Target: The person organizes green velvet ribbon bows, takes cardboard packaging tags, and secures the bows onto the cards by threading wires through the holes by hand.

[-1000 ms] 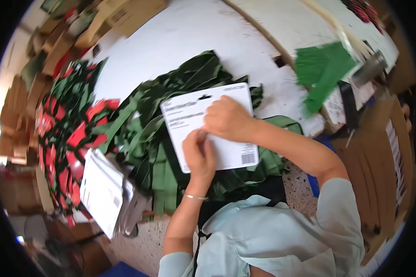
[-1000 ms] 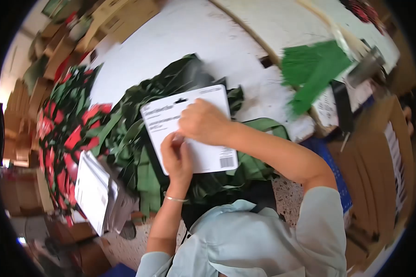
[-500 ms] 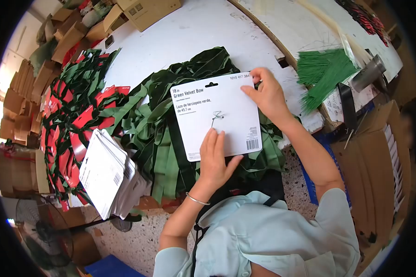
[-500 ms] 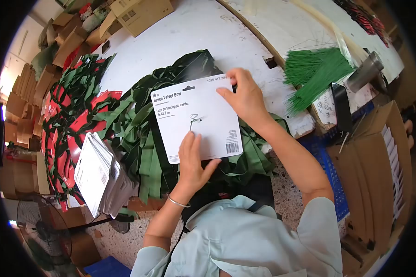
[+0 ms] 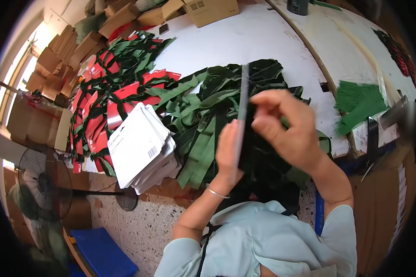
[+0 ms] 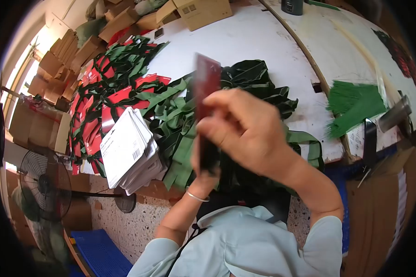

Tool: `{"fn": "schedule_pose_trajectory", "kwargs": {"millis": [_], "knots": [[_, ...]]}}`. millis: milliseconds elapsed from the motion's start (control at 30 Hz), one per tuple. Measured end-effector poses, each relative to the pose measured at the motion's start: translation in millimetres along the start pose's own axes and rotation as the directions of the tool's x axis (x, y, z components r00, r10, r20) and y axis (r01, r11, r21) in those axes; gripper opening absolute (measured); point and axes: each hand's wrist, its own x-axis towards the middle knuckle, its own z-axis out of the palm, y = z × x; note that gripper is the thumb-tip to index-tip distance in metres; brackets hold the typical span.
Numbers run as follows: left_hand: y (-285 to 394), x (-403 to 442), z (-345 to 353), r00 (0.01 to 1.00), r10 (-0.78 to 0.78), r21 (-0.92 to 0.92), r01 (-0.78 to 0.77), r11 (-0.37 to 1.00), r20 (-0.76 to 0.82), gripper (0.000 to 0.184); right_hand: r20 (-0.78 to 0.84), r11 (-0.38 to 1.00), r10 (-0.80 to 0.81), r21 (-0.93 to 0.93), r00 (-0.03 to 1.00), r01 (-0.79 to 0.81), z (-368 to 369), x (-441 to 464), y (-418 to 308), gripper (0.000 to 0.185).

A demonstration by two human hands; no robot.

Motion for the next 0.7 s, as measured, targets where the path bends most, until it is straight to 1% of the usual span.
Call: {"fn": "schedule_pose_trajectory", "kwargs": {"millis": [33,67,100,133,167,200,233,267,300,333,367,400,433,467,500,533,567,600,633,667,700], "knots": [[-16.7,15.7,-14.5,0.981,-0.189,0.008,0.19,0.982,-0.041,0.036,0.065,0.998,-0.047,-0.034,0.997,0.049,4.9,2.4,-8.3,0.033],[-16.5,11.0,-30.4,0.954,-0.25,0.003,0.254,0.967,-0.162,0.034,0.046,0.994,-0.109,-0.006,0.993,0.109,15.7,2.4,-6.7,0.031],[1.2,35.7,-31.4,0.884,-0.361,-0.52,0.167,0.837,-0.298,0.034,0.051,0.987,-0.139,-0.071,0.989,0.143,22.6,1.3,0.9,0.031],[23.1,50.9,-42.0,0.826,-0.464,-0.656,0.16,0.738,-0.321,0.035,0.058,0.975,-0.171,-0.135,0.984,0.177,30.1,0.3,9.7,0.03],[21.8,58.1,-56.4,0.814,-0.518,-0.756,0.159,0.635,-0.263,0.034,0.074,0.987,-0.09,-0.124,0.993,0.099,35.0,-2.6,18.4,0.029],[5.0,57.1,-71.8,0.833,-0.533,-0.853,0.168,0.494,-0.145,0.034,0.045,0.983,-0.08,-0.162,0.996,0.086,41.9,-5.9,30.7,0.029],[0.3,58.1,-78.4,0.86,-0.496,-0.878,0.143,0.456,-0.118,0.036,0.016,0.977,-0.071,-0.198,0.997,0.073,49.4,-8.9,42.7,0.029],[0.4,56.9,-79.1,0.844,-0.524,-0.879,0.161,0.448,-0.113,0.036,0.023,0.989,0.04,-0.14,0.999,-0.036,55.4,-13.1,50.6,0.035],[4.1,58.0,-77.4,0.829,-0.549,-0.883,0.177,0.435,-0.105,0.035,0.026,0.992,0.081,-0.096,0.996,-0.078,62.5,-16.0,56.6,0.039],[4.0,56.8,-76.3,0.834,-0.544,-0.895,0.165,0.415,-0.099,0.036,0.031,0.991,0.123,-0.054,0.992,-0.121,68.7,-19.9,61.5,0.042],[1.1,56.5,-77.3,0.835,-0.542,-0.897,0.16,0.412,-0.1,0.036,0.108,0.957,0.277,0.057,0.955,-0.285,74.6,-25.5,64.8,0.045],[-4.0,55.6,-78.2,0.832,-0.548,-0.906,0.159,0.392,-0.091,0.036,0.186,0.861,0.398,0.264,0.899,-0.436,79.9,-29.8,68.3,0.044],[-7.2,56.0,-79.0,0.829,-0.554,-0.915,0.156,0.373,-0.084,0.037,0.29,0.696,0.487,0.441,0.824,-0.567,85.0,-33.9,71.1,0.042],[-8.1,58.0,-81.1,0.829,-0.552,-0.916,0.148,0.373,-0.091,0.037,0.297,0.663,0.49,0.485,0.82,-0.571,91.8,-39.2,71.1,0.041],[-9.0,60.6,-84.0,0.814,-0.574,-0.919,0.153,0.363,-0.091,0.037,0.378,0.578,0.505,0.519,0.776,-0.63,94.1,-44.1,66.2,0.039],[-9.8,62.9,-87.6,0.798,-0.595,-0.923,0.155,0.353,-0.094,0.037,0.43,0.683,0.509,0.325,0.745,-0.654,93.0,-50.5,65.2,0.033],[-11.6,62.4,-92.1,0.829,-0.558,-0.957,0.141,0.253,-0.025,0.039,0.499,0.65,0.451,0.385,0.74,-0.655,96.6,-56.1,61.0,0.024],[-7.2,65.6,-95.8,0.818,-0.575,-0.957,0.151,0.247,-0.019,0.038,0.633,0.579,0.452,0.328,0.628,-0.747,88.2,-49.7,42.4,0.019],[0.2,69.6,-99.1,0.807,-0.591,-0.957,0.16,0.241,-0.014,0.037,0.716,0.476,0.433,0.335,0.548,-0.813,90.9,-53.8,40.8,0.017],[5.5,72.1,-101.7,0.808,-0.582,-0.929,0.145,0.34,-0.087,0.037,0.692,0.648,0.362,0.294,0.624,-0.703,96.2,-62.4,48.0,0.018],[11.2,74.1,-105.9,0.808,-0.58,-0.929,0.132,0.346,-0.102,0.037,0.75,0.764,0.369,0.091,0.549,-0.638,92.4,-59.5,45.3,0.024]]}}
